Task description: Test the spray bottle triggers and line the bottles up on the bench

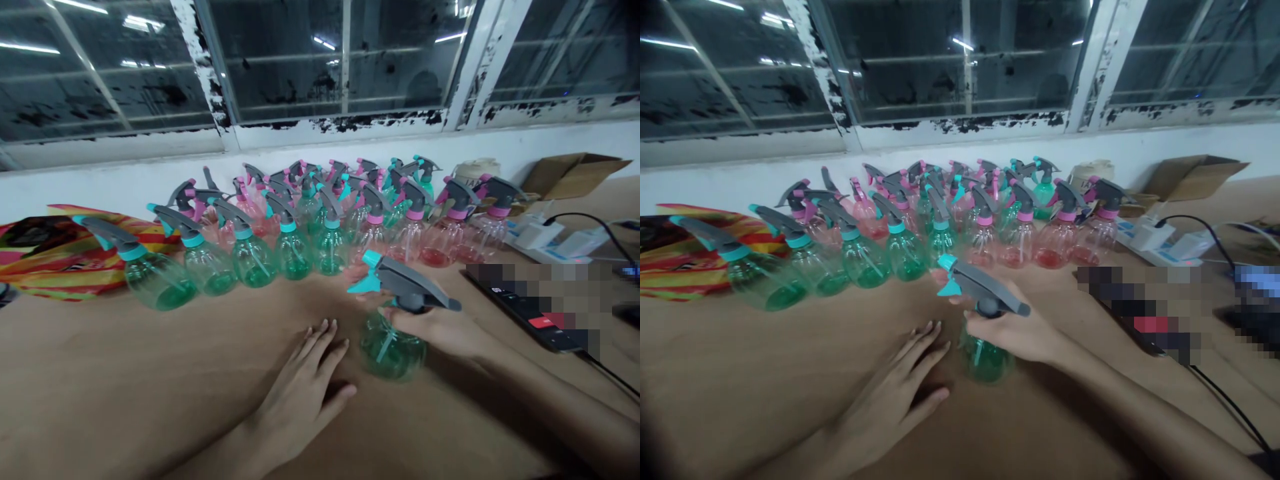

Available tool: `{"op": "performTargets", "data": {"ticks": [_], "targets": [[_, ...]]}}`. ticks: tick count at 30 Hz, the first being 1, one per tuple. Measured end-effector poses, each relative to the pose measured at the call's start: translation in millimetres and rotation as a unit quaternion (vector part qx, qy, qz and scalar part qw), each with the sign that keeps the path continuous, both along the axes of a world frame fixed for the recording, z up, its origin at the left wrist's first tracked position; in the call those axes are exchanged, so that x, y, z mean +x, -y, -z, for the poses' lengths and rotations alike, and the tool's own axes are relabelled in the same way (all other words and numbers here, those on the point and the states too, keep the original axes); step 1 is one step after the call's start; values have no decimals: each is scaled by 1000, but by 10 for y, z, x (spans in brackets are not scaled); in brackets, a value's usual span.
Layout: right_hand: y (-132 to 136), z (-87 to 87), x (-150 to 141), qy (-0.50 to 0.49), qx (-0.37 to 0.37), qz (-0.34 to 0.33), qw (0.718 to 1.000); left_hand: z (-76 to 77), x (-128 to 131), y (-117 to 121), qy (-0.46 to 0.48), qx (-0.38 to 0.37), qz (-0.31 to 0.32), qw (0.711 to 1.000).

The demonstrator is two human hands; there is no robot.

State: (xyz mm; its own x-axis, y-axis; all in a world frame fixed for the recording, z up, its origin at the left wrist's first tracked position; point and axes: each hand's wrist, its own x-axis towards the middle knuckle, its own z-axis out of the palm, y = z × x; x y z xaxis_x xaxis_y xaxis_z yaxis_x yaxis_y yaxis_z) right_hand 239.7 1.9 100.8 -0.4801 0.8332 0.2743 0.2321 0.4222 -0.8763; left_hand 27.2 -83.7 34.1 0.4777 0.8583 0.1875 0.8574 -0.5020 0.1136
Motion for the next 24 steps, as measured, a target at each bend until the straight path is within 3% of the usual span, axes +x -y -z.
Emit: {"op": "performTargets", "data": {"ticks": [5,14,20,24], "targets": [[-15,2,-16,-42,-33,-58,997,-13,2,-13,-5,-2,3,1000],[20,-58,-44,-23,-60,1,998,-26,-5,-21,0,-7,5,1000],[55,-120,-102,-37,-84,0,996,-16,-8,-25,7,-7,8,1000],[48,-116,-159,-32,-69,29,997,1,-8,-30,0,-13,12,1000]]}}
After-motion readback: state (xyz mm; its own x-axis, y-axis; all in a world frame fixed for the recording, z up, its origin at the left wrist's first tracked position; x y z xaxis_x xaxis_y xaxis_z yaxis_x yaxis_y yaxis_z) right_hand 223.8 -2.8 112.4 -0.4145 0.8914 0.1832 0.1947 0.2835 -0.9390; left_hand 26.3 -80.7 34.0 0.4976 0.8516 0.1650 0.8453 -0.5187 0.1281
